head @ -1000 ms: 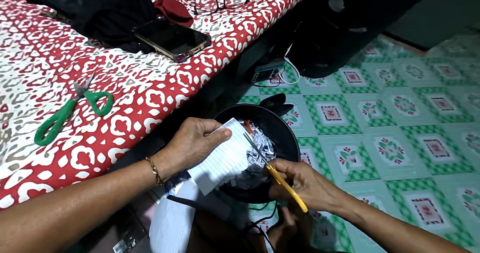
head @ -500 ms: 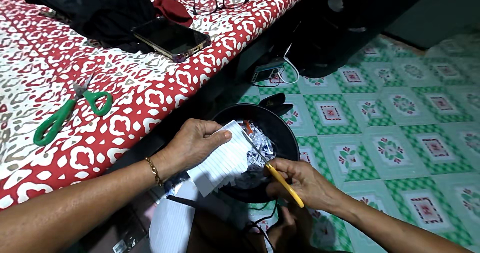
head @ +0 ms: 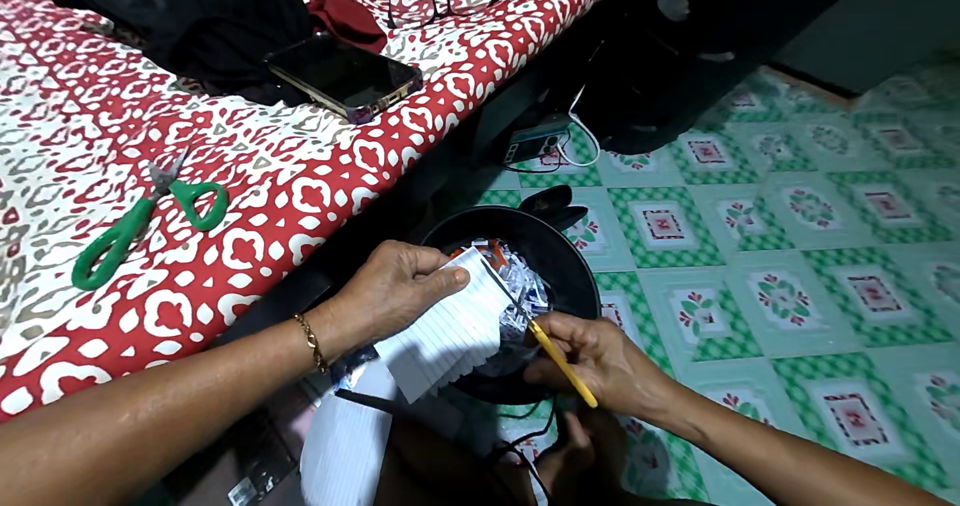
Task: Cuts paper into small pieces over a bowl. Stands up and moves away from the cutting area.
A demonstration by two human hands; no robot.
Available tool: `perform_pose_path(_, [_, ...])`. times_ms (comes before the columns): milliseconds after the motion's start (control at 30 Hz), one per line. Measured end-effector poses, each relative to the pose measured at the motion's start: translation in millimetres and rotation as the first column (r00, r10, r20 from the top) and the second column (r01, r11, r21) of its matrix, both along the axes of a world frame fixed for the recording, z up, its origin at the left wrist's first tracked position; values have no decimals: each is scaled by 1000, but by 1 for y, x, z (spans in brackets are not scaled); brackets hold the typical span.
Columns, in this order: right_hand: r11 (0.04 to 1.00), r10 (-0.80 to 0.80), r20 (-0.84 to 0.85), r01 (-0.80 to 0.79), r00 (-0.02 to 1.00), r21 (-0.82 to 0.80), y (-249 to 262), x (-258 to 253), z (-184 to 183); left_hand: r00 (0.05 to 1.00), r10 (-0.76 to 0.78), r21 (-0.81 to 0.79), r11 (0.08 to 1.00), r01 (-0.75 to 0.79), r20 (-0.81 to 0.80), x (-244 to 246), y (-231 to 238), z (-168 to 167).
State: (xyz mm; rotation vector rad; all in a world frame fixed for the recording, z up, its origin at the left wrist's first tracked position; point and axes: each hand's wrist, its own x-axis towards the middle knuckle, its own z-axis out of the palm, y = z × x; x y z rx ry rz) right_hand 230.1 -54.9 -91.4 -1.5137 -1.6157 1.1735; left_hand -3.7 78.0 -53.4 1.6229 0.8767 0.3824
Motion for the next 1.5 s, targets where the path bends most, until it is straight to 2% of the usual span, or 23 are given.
perform_pose_path(200, [999, 43, 49, -43, 998, 17, 1, -2, -2, 999, -42, -39, 998, 41, -22, 0, 0, -1])
perform_pose_path(367, [999, 21, 25, -22, 999, 38, 1, -4, -4, 998, -26, -86, 996, 21, -51, 0, 1, 2])
perform_pose_path(567, [997, 59, 44, -57, 997, -51, 2, -5, 2, 996, -47, -93, 995, 39, -82, 1, 1, 2])
perform_pose_path(800, [998, 41, 22, -42, 999, 50, -1, -4, -5, 993, -49, -176, 984, 30, -110, 2, 2, 6])
perform_pose_path(1033, [992, 117, 127, -110, 985, -61, 0, -3, 1, 986, -91, -185, 981, 64, -139, 1, 3, 5])
perform_pose_path(1133, [992, 119, 107, -114, 987, -47, 0, -5, 2, 979, -135, -206, 973, 103, -150, 1, 3, 7])
perform_pose_path(1500, [988, 139, 51, -136, 989, -71, 0, -7, 1, 978, -147, -214, 970, 113, -149, 2, 4, 6])
